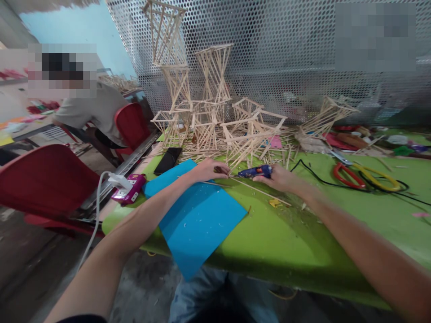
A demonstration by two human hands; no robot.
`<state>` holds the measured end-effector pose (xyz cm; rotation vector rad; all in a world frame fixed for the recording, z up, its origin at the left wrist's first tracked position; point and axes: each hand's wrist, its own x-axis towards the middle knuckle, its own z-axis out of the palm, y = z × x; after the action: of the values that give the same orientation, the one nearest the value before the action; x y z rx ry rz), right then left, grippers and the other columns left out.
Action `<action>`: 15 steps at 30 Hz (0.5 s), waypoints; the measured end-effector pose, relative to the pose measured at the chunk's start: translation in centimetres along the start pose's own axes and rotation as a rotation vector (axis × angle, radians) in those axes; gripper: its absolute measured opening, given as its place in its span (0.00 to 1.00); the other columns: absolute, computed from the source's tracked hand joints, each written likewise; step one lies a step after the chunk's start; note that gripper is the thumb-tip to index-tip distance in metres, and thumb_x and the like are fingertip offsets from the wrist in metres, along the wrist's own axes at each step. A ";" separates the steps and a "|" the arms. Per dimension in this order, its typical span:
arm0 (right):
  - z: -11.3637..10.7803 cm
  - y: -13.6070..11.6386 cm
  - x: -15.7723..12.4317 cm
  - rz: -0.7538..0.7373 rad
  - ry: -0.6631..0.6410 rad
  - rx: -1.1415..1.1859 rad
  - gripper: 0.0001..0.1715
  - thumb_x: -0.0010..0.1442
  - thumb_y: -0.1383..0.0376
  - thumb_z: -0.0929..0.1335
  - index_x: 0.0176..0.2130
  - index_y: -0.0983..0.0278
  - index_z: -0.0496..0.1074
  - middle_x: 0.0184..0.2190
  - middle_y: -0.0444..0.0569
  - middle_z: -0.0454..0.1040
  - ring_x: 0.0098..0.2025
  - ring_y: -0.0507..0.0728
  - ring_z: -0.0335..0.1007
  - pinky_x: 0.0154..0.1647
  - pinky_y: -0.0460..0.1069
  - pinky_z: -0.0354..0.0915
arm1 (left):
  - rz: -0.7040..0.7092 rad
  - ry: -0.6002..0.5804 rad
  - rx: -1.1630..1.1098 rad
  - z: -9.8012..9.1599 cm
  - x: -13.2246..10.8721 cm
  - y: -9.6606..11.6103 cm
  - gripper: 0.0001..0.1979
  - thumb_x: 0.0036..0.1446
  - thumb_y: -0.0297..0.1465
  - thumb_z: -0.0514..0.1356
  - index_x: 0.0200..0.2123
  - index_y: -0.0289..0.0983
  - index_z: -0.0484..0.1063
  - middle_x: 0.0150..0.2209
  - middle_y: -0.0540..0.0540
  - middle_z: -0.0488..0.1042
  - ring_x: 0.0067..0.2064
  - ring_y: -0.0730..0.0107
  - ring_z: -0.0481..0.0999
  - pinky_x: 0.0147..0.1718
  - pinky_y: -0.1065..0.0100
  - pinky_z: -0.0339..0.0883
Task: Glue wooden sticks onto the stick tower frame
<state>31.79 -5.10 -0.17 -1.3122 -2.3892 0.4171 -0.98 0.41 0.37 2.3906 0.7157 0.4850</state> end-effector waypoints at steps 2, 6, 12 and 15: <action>-0.1 -0.1 0.0 0.007 -0.010 0.005 0.36 0.63 0.32 0.64 0.28 0.59 0.72 0.19 0.45 0.67 0.22 0.55 0.61 0.27 0.51 0.58 | 0.005 0.000 -0.002 0.0 0.0 -0.1 0.19 0.65 0.45 0.65 0.52 0.40 0.81 0.47 0.46 0.85 0.48 0.64 0.83 0.51 0.66 0.76; -0.5 -0.5 0.1 0.060 -0.021 -0.016 0.36 0.62 0.33 0.65 0.29 0.60 0.73 0.20 0.47 0.69 0.23 0.56 0.63 0.27 0.51 0.59 | 0.024 -0.004 0.004 0.1 -0.1 -0.3 0.20 0.66 0.45 0.64 0.54 0.39 0.80 0.47 0.46 0.84 0.48 0.63 0.83 0.51 0.65 0.76; -3.6 0.4 -2.5 0.179 0.112 0.082 0.34 0.59 0.34 0.68 0.31 0.61 0.77 0.19 0.46 0.68 0.22 0.55 0.60 0.25 0.51 0.57 | 0.016 0.012 0.020 0.2 0.1 -0.6 0.19 0.65 0.45 0.64 0.52 0.41 0.82 0.47 0.46 0.85 0.48 0.63 0.83 0.50 0.65 0.75; -6.0 2.2 -4.6 0.204 0.264 0.130 0.39 0.62 0.32 0.65 0.35 0.62 0.79 0.18 0.47 0.67 0.21 0.54 0.61 0.26 0.52 0.58 | 0.029 0.025 0.044 0.3 0.1 -0.7 0.17 0.67 0.44 0.63 0.51 0.41 0.82 0.48 0.47 0.84 0.48 0.64 0.83 0.50 0.66 0.74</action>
<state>38.45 -7.39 3.34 -1.4579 -1.9888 0.4191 -0.95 0.80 -0.26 2.4425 0.7103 0.5164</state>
